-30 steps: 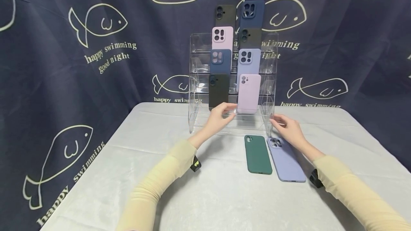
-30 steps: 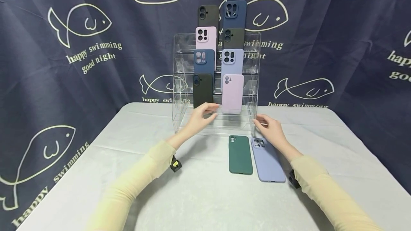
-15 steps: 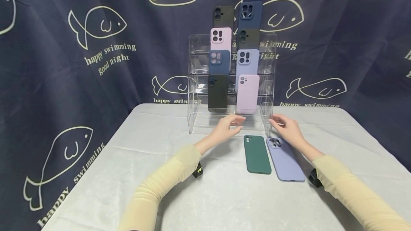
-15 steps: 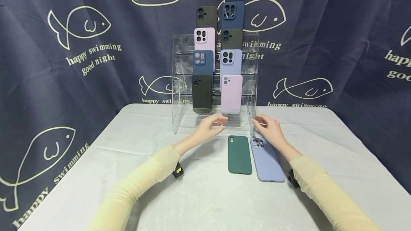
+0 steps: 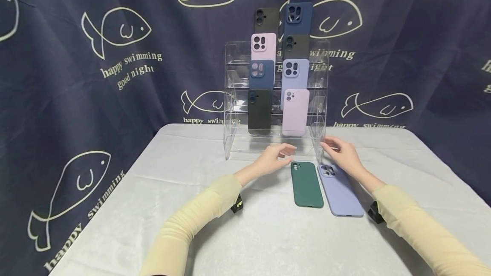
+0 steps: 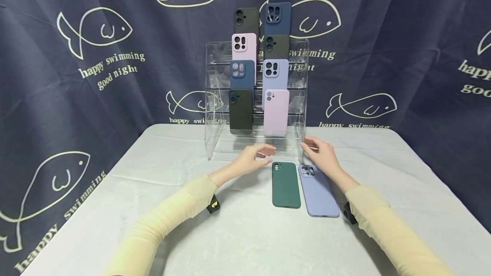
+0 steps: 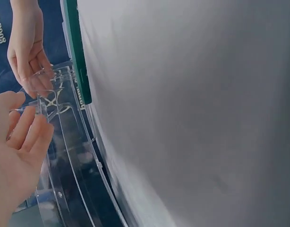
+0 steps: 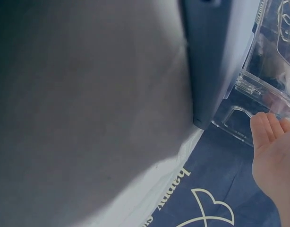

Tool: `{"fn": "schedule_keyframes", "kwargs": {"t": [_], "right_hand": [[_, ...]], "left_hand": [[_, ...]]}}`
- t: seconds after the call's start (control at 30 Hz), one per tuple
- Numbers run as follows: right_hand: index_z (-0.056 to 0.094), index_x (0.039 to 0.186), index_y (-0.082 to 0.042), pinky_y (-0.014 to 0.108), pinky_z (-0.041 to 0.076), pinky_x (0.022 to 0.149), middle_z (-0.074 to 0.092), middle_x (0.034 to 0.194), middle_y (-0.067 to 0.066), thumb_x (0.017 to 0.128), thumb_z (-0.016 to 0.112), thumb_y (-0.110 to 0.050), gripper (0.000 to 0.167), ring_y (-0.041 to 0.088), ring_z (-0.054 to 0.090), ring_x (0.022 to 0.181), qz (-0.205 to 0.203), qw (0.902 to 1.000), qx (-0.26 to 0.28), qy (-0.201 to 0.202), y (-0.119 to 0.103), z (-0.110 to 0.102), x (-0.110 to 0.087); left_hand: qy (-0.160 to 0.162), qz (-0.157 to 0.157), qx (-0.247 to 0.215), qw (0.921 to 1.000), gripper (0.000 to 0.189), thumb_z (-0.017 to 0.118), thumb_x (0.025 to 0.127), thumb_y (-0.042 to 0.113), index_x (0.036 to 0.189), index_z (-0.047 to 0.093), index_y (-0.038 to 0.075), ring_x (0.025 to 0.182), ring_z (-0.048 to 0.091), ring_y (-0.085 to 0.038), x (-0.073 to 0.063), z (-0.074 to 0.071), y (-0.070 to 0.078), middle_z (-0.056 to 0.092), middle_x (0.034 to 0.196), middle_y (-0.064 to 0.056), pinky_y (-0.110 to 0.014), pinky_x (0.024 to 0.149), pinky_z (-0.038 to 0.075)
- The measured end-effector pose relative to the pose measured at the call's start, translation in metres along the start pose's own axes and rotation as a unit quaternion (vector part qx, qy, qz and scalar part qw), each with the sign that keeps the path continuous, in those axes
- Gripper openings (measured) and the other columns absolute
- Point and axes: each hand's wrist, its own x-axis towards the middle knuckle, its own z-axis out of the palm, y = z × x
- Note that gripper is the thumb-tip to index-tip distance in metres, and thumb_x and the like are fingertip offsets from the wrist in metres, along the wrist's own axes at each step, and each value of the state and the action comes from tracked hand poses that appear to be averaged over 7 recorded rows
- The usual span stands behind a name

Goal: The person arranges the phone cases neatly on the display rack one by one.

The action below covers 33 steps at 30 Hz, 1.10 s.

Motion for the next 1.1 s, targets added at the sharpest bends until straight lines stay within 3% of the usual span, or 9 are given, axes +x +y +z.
{"fn": "schedule_keyframes", "kwargs": {"t": [0.1, 0.2, 0.37, 0.47, 0.63, 0.83, 1.1], "right_hand": [[0.059, 0.116, 0.007, -0.007, 0.039, 0.075, 0.065, 0.108, 0.026, 0.091, 0.061, -0.017, 0.035, -0.029, 0.044, 0.085, 0.002, 1.0000, -0.001, -0.001, 0.000, 0.000, 0.000], [0.059, 0.116, 0.007, -0.007, 0.039, 0.075, 0.065, 0.109, 0.026, 0.091, 0.061, -0.018, 0.035, -0.028, 0.044, 0.085, 0.002, 1.0000, 0.000, -0.001, 0.000, 0.000, 0.000], [0.060, 0.117, 0.006, -0.007, 0.039, 0.075, 0.065, 0.109, 0.025, 0.092, 0.060, -0.019, 0.035, -0.029, 0.043, 0.086, 0.002, 1.0000, -0.003, -0.001, 0.001, 0.001, -0.001], [0.059, 0.117, 0.006, -0.007, 0.039, 0.075, 0.065, 0.109, 0.025, 0.092, 0.060, -0.019, 0.036, -0.029, 0.042, 0.086, 0.003, 1.0000, -0.003, -0.002, 0.000, 0.001, -0.001], [0.059, 0.116, 0.007, -0.007, 0.039, 0.075, 0.065, 0.109, 0.026, 0.092, 0.060, -0.018, 0.036, -0.029, 0.043, 0.086, 0.000, 1.0000, 0.000, -0.003, -0.001, 0.001, 0.000], [0.060, 0.116, 0.007, -0.007, 0.039, 0.075, 0.065, 0.109, 0.027, 0.091, 0.061, -0.017, 0.034, -0.029, 0.044, 0.085, 0.001, 1.0000, 0.000, 0.000, -0.001, 0.000, 0.000], [0.060, 0.116, 0.007, -0.007, 0.040, 0.074, 0.065, 0.109, 0.026, 0.092, 0.061, -0.018, 0.035, -0.029, 0.043, 0.085, -0.001, 1.0000, -0.003, -0.001, 0.000, 0.000, 0.001]], "left_hand": [[-0.028, -0.013, -0.015, 0.9994, 0.040, 0.063, 0.089, 0.010, 0.126, 0.053, -0.001, 0.106, 0.063, -0.021, 0.000, 0.003, -0.001, 0.065, 0.117, -0.011, -0.020, 0.091, 0.052], [-0.077, -0.026, -0.014, 0.9966, 0.044, 0.063, 0.090, 0.015, 0.130, 0.051, 0.002, 0.115, 0.059, -0.019, -0.002, 0.005, -0.001, 0.061, 0.126, -0.009, -0.020, 0.096, 0.049], [-0.175, -0.030, 0.016, 0.9840, 0.047, 0.060, 0.092, 0.023, 0.134, 0.049, 0.006, 0.124, 0.052, -0.013, -0.006, 0.009, 0.002, 0.057, 0.133, -0.006, -0.016, 0.098, 0.046], [-0.203, -0.028, 0.044, 0.9778, 0.041, 0.058, 0.093, 0.025, 0.131, 0.054, 0.010, 0.120, 0.054, -0.012, -0.007, 0.009, 0.002, 0.058, 0.131, -0.003, -0.013, 0.094, 0.046], [-0.216, -0.033, 0.079, 0.9725, 0.029, 0.053, 0.096, 0.023, 0.122, 0.062, 0.016, 0.116, 0.056, -0.011, -0.010, 0.008, 0.002, 0.059, 0.131, 0.000, -0.009, 0.090, 0.045], [-0.218, -0.028, 0.075, 0.9726, 0.023, 0.054, 0.096, 0.021, 0.113, 0.067, 0.015, 0.117, 0.055, -0.010, -0.010, 0.006, 0.005, 0.063, 0.124, 0.001, -0.009, 0.088, 0.046], [-0.208, -0.027, 0.075, 0.9749, 0.024, 0.051, 0.097, 0.021, 0.116, 0.065, 0.014, 0.119, 0.053, -0.011, -0.008, 0.007, 0.004, 0.062, 0.124, 0.000, -0.014, 0.098, 0.043]]}}
